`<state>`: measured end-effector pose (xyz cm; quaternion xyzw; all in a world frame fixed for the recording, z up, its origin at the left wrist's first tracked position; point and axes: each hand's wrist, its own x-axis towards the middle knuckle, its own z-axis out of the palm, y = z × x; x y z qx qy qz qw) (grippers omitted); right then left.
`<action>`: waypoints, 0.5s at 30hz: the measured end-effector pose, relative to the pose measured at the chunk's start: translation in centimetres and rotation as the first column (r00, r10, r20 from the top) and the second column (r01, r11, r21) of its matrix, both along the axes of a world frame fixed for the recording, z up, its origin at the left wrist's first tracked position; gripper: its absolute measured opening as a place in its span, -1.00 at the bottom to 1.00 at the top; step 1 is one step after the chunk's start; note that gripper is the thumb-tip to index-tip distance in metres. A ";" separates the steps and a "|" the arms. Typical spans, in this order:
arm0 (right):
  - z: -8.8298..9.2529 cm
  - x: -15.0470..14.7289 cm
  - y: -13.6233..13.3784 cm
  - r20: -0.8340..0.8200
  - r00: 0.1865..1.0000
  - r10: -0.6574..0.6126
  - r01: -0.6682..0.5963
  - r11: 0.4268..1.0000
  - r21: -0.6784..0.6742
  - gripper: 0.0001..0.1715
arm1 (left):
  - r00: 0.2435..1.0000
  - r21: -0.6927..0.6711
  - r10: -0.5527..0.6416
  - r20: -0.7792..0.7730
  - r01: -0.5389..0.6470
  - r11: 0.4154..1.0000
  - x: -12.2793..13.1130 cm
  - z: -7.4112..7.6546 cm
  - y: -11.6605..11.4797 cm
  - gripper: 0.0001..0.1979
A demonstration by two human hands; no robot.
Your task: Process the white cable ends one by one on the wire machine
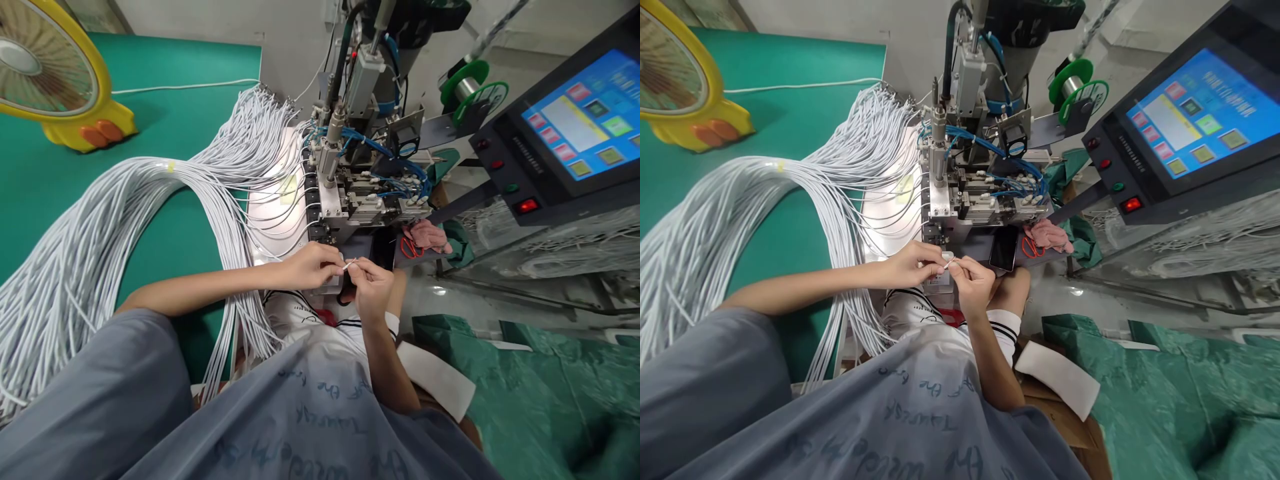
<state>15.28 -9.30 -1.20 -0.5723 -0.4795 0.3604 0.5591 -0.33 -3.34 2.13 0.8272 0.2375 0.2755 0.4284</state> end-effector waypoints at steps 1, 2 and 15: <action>0.0 -0.1 0.0 0.009 1.000 -0.017 0.016 1.000 0.016 -0.79 | 1.000 -0.044 0.010 0.016 -0.009 0.999 0.0 0.1 -0.1 -0.78; 0.1 -0.1 0.0 0.037 0.999 -0.030 0.029 0.999 0.030 -0.80 | 1.000 -0.087 0.008 0.020 -0.007 0.996 0.1 0.3 -0.1 -0.78; 3.8 2.3 1.3 0.287 0.914 0.287 -0.268 0.958 -0.104 -0.77 | 0.940 0.294 -0.076 -0.333 0.180 0.939 -0.9 0.6 0.9 -0.70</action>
